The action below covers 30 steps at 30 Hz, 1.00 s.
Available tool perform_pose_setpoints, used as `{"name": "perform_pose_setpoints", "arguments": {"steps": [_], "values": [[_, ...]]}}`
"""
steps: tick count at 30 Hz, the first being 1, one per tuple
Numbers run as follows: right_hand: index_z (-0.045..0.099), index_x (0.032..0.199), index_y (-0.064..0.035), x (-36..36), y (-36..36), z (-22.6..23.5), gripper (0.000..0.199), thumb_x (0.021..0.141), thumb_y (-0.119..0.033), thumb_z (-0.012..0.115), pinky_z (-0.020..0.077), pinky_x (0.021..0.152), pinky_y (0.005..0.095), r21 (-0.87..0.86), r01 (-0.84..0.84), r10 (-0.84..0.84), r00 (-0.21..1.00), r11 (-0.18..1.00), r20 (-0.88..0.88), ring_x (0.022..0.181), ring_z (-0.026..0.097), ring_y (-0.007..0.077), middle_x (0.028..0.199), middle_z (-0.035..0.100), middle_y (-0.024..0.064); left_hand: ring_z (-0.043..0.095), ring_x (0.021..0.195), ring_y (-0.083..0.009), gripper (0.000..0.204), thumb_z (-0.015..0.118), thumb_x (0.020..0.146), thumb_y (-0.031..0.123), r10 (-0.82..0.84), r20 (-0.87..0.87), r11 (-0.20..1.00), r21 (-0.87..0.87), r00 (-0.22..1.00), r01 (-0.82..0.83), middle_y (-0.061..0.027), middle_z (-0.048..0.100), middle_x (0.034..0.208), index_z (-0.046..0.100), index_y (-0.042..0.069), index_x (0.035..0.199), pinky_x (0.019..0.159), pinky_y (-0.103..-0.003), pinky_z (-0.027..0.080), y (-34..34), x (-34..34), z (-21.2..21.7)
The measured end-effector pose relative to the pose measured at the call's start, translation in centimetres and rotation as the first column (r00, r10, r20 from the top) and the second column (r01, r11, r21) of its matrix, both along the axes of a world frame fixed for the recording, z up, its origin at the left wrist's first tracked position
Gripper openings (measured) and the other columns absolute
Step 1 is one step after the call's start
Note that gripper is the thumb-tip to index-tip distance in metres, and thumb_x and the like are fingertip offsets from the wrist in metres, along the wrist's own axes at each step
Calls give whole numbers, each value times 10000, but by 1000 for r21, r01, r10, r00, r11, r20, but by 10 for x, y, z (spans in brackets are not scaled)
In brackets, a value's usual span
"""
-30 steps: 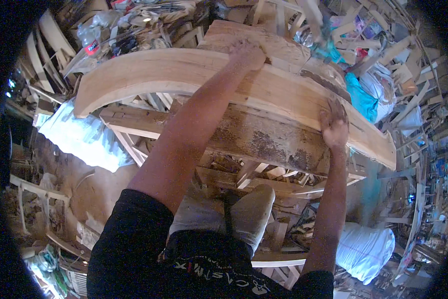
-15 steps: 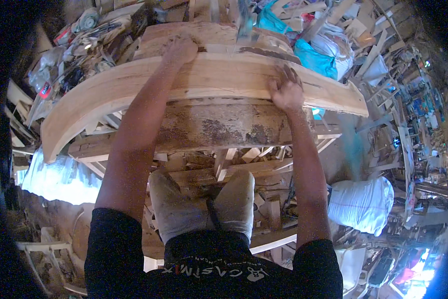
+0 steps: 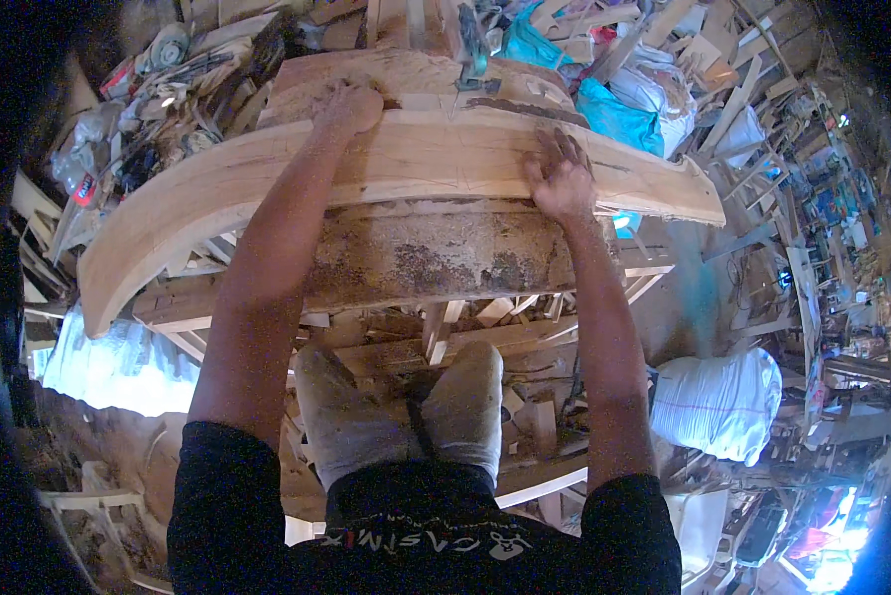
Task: The person uses a jigsaw to cut a curved shape out of a wooden board, then continues to use the saw to cut smaller wooden pieces.
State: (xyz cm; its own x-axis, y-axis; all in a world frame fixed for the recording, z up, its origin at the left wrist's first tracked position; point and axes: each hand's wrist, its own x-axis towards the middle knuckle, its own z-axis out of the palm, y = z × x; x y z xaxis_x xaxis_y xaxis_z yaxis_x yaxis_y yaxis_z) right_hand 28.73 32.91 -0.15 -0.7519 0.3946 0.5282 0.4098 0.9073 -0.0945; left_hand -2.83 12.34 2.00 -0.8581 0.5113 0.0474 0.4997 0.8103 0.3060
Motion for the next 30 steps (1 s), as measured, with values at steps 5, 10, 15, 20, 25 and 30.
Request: {"name": "perform_pose_setpoints", "arguments": {"steps": [5, 10, 15, 20, 25, 30], "values": [[601, 1472, -170, -1, 4, 0, 550, 995, -442, 627, 408, 1188, 517, 10, 4, -4, 1000, 1000, 15, 1419, 498, 431, 1563, 522, 196, 153, 1606, -455, 679, 418, 1004, 399, -33, 64, 996, -86, 997, 38, -161, 204, 1754, 420, 123, 1624, 1250, -687, 109, 1, -3, 4], [596, 1477, -175, -5, 3, 3, 573, 991, -475, 637, 398, 1198, 517, -11, -24, 24, 1000, 1000, 12, 1431, 488, 429, 1578, 507, 195, 132, 1603, -480, 680, 405, 1010, 408, -17, 61, 999, -42, 998, 20, -195, 189, 1749, 406, 130, 1630, 1234, -736, 50, 1, -10, -2], [596, 1478, -185, -3, 2, 8, 575, 986, -477, 649, 394, 1200, 520, -37, -21, 21, 1000, 999, 15, 1442, 475, 431, 1580, 504, 201, 138, 1599, -489, 668, 403, 1013, 418, -18, 66, 999, -41, 998, 21, -232, 175, 1742, 405, 170, 1633, 1208, -779, 38, 2, -10, -5], [591, 1479, -186, -6, 5, 8, 568, 990, -468, 650, 399, 1195, 522, -30, -36, 37, 999, 999, 8, 1434, 483, 436, 1570, 511, 209, 167, 1590, -502, 656, 418, 1009, 421, 13, 67, 1000, -27, 998, -11, -250, 208, 1727, 410, 191, 1623, 1196, -793, 68, 4, -18, -10], [592, 1476, -180, -7, 6, 6, 562, 995, -468, 636, 409, 1187, 521, -24, -44, 44, 999, 999, 7, 1420, 496, 442, 1562, 517, 212, 242, 1567, -504, 657, 424, 1006, 409, 23, 29, 999, 48, 999, -24, -246, 254, 1714, 406, 162, 1615, 1224, -748, 105, 0, -5, 0], [597, 1466, -150, -11, 8, 5, 528, 1006, -409, 619, 410, 1185, 518, -42, -38, 38, 999, 998, 2, 1415, 498, 447, 1552, 525, 220, 247, 1571, -489, 673, 441, 999, 398, 24, 46, 996, 88, 999, -28, -232, 266, 1715, 387, 169, 1629, 1247, -703, 92, -4, -2, 3]]}}
